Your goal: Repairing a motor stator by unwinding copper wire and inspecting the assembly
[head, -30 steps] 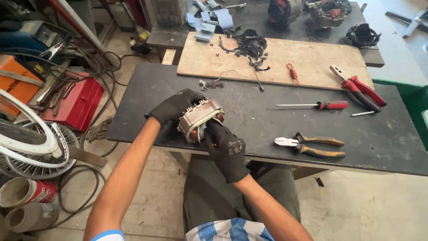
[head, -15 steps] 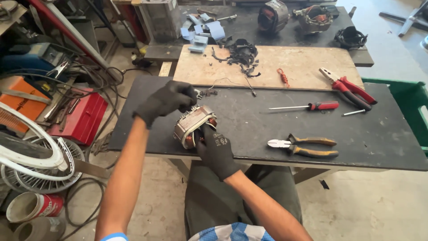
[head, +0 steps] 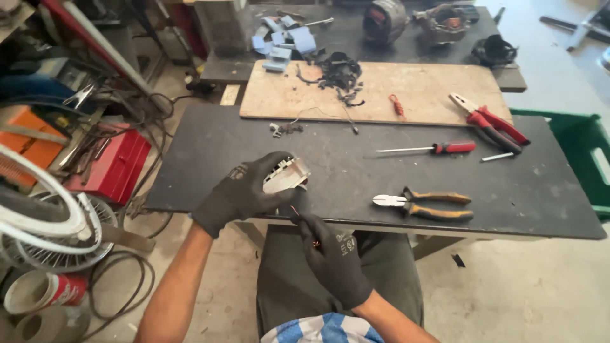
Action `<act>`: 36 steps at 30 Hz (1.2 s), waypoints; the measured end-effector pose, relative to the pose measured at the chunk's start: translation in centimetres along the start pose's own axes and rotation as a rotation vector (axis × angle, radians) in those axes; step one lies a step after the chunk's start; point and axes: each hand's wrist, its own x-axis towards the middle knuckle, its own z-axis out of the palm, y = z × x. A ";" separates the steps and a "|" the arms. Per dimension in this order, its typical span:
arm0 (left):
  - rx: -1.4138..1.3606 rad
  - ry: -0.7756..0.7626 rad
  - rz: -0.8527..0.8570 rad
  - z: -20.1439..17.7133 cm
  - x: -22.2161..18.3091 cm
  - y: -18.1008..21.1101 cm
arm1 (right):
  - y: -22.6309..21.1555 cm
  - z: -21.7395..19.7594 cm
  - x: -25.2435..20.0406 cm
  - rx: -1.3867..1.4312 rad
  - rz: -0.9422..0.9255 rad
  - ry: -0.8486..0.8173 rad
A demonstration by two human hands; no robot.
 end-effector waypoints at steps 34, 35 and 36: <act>0.054 0.409 0.030 2.1 -0.9 -5.5 | 1.7 -3.5 -0.2 0.142 0.219 -0.067; -0.008 0.394 -0.002 2.1 -0.7 -5.9 | 1.0 -3.9 0.9 0.216 0.317 -0.051; -0.073 0.378 -0.040 2.3 -0.7 -6.2 | 0.3 -4.2 1.8 0.289 0.417 -0.040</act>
